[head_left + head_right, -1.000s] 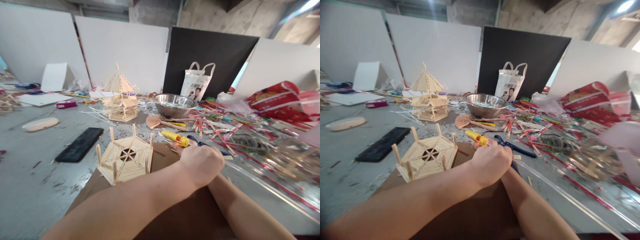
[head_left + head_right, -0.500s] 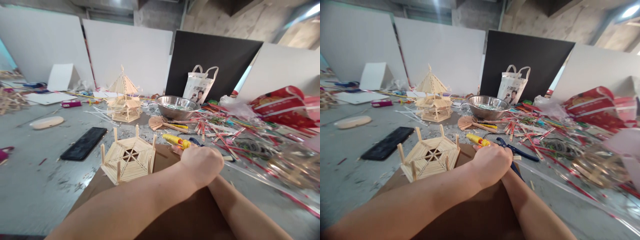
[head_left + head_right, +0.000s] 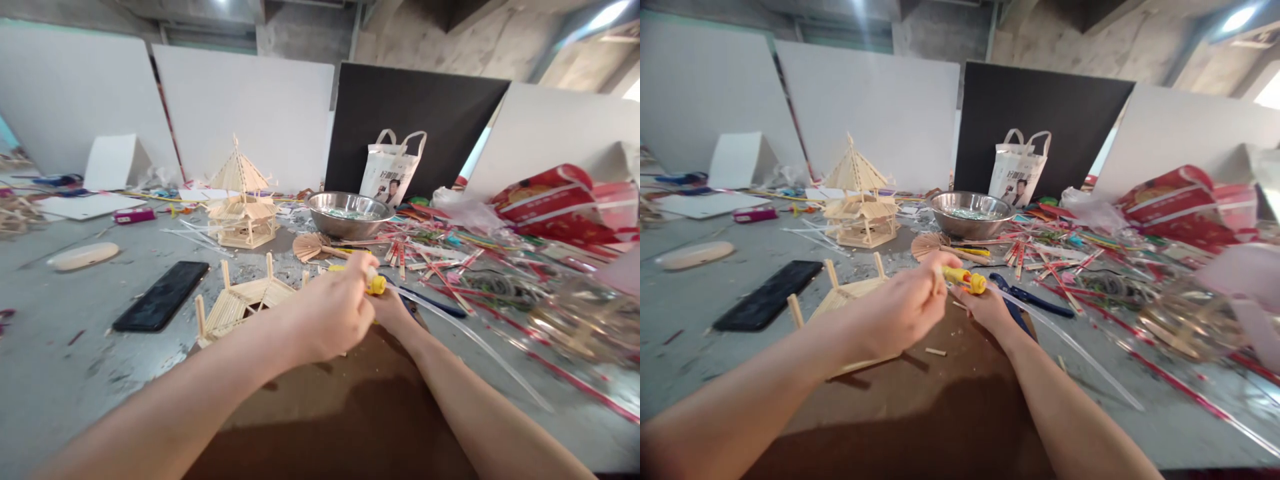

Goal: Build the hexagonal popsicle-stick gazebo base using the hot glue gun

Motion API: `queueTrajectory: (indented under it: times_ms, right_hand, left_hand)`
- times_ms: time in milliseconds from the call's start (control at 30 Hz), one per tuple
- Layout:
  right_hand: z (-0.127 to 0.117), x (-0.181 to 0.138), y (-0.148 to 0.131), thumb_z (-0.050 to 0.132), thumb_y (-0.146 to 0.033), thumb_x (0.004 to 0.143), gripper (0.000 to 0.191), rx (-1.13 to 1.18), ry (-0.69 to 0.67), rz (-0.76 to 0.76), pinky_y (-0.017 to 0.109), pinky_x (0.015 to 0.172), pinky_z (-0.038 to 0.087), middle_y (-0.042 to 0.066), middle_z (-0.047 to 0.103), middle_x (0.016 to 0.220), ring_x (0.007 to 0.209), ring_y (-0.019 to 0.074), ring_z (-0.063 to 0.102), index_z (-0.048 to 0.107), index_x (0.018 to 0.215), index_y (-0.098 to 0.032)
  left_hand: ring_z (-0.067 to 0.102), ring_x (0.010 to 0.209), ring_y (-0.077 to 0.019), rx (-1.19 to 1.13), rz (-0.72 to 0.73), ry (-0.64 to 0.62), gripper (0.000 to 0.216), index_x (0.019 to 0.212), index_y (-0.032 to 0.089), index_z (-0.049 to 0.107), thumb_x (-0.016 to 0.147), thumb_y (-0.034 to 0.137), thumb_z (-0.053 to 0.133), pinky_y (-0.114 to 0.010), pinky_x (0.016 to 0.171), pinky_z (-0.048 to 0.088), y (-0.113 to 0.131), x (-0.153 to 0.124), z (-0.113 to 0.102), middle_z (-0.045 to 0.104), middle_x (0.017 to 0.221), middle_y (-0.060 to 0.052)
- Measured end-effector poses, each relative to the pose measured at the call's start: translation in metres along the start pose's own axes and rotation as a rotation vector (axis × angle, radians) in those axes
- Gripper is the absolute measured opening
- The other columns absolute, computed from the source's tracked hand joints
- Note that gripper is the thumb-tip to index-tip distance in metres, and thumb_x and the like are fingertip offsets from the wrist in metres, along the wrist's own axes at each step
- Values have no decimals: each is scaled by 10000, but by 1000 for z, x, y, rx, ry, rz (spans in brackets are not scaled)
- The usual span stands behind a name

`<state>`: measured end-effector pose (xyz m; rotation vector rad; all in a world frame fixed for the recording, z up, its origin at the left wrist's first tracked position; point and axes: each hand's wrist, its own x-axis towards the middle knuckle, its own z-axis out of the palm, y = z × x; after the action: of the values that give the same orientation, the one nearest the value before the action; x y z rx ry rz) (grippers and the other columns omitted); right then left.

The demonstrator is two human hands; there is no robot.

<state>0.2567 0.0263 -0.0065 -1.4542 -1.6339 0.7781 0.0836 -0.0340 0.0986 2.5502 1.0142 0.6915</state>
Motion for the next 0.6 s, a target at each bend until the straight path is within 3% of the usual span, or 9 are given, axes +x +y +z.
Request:
queueTrajectory:
  times_ms: [100, 300, 467, 533, 600]
  right_hand:
    - [3, 1, 1, 555, -436, 679, 322, 11, -31, 62, 206, 341, 311, -53, 405, 347, 314, 66, 373, 558, 613, -120]
    - [3, 0, -6, 575, -462, 622, 312, 69, -34, 111, 189, 326, 275, -57, 406, 316, 299, 57, 348, 535, 580, -155]
    - [0, -1, -6, 578, -492, 612, 354, 69, -33, 155, 189, 340, 286, -44, 416, 327, 318, 55, 357, 516, 531, -153]
    - [0, -1, -5, 585, -489, 608, 349, 95, -28, 175, 190, 342, 285, -45, 421, 333, 322, 56, 359, 521, 551, -151]
    - [0, -1, -4, 596, -472, 605, 329, 123, -39, 178, 189, 336, 275, -53, 416, 330, 314, 55, 354, 539, 598, -148]
  left_hand:
    - [532, 593, -116, -84, -77, 95, 282, 1079, 125, 350, 809, 201, 317, -239, 552, 391, -19, -6, -11, 597, 756, -62]
    - [496, 530, -85, -248, -232, 280, 238, 891, 162, 500, 773, 362, 448, -205, 488, 357, -53, -8, -20, 599, 655, -10]
    - [319, 358, -46, -234, -391, 192, 363, 676, 142, 558, 771, 459, 408, -211, 384, 238, -71, -10, -16, 450, 442, 29]
    - [325, 350, -55, -196, -435, 118, 407, 603, 142, 549, 785, 462, 374, -214, 387, 244, -75, -12, -17, 372, 380, 37]
    - [344, 348, -56, -215, -433, 32, 389, 616, 146, 543, 790, 448, 373, -210, 392, 265, -79, -15, -22, 389, 384, 36]
